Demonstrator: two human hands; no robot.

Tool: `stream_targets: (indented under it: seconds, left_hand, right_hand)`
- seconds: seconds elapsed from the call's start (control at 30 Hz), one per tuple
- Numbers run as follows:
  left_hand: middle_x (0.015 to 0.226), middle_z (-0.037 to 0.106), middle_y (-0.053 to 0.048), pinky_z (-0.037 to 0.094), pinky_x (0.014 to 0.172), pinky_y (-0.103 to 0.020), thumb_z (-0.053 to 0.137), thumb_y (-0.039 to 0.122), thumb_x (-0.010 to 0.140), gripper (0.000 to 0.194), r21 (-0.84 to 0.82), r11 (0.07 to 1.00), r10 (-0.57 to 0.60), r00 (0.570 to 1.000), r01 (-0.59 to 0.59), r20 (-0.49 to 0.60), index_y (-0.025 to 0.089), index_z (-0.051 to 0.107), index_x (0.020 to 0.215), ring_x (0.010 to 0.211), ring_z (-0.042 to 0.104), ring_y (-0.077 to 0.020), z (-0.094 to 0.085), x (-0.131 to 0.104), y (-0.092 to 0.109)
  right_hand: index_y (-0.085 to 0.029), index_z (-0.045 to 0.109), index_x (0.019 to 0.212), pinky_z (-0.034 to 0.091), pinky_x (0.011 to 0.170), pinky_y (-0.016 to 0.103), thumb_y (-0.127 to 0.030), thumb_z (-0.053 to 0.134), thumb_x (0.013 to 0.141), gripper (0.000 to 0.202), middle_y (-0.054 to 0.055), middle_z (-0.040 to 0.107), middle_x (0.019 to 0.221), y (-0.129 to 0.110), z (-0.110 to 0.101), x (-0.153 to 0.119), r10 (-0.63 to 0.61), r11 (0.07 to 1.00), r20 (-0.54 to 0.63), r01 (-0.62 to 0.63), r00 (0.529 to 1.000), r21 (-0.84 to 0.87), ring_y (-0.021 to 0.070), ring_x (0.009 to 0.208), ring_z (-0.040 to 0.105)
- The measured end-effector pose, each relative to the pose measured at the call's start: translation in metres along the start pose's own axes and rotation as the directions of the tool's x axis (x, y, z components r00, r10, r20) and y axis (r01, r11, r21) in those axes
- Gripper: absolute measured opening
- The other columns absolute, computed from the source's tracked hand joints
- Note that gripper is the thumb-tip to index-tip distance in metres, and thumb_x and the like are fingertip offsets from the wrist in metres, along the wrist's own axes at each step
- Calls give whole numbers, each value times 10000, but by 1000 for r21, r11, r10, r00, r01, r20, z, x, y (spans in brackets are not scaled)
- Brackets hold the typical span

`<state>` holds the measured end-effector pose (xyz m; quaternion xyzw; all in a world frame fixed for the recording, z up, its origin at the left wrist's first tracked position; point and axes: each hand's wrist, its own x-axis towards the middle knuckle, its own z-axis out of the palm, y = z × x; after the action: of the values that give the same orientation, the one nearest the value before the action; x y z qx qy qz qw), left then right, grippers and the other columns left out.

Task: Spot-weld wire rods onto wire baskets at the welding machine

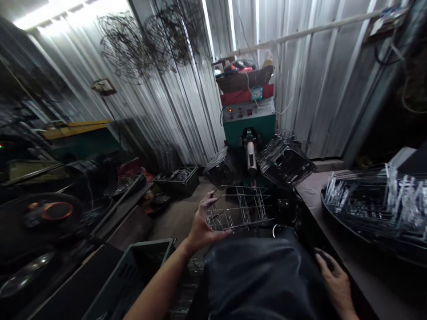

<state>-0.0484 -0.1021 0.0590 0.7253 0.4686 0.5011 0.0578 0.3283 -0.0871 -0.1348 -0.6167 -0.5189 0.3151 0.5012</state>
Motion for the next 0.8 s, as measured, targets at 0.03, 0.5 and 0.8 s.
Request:
stream_targets:
  seconds: [0.03, 0.5, 0.8]
  left_hand:
    - [1330, 381, -177, 255, 1034, -491, 778, 437, 505, 806, 38, 999, 35, 999, -36, 29, 180, 420, 1179, 1267, 308, -332, 3, 5, -4]
    - [1341, 395, -219, 215, 971, -529, 719, 501, 471, 856, 300, 930, 23, 848, -213, 529, 175, 462, 1220, 1243, 340, -343, 85, 60, -48]
    - [1347, 378, -233, 222, 953, -536, 717, 485, 467, 872, 320, 912, 1, 780, -258, 626, 168, 450, 1234, 1247, 322, -357, 88, 66, -71]
  right_hand:
    - [-393, 619, 792, 511, 681, 437, -492, 568, 645, 184, 96, 667, 867, 2, 4, -2, 40, 998, -21, -41, 999, -44, 325, 894, 619]
    - [-214, 620, 1069, 514, 717, 270, -126, 387, 797, 369, 89, 644, 1031, -137, 103, 57, -750, 548, 372, 829, 547, -113, 176, 871, 635]
    - [-200, 604, 822, 379, 482, 197, 15, 438, 653, 320, 27, 642, 671, -133, 114, 83, -507, 492, 666, 818, 547, -298, 129, 542, 580]
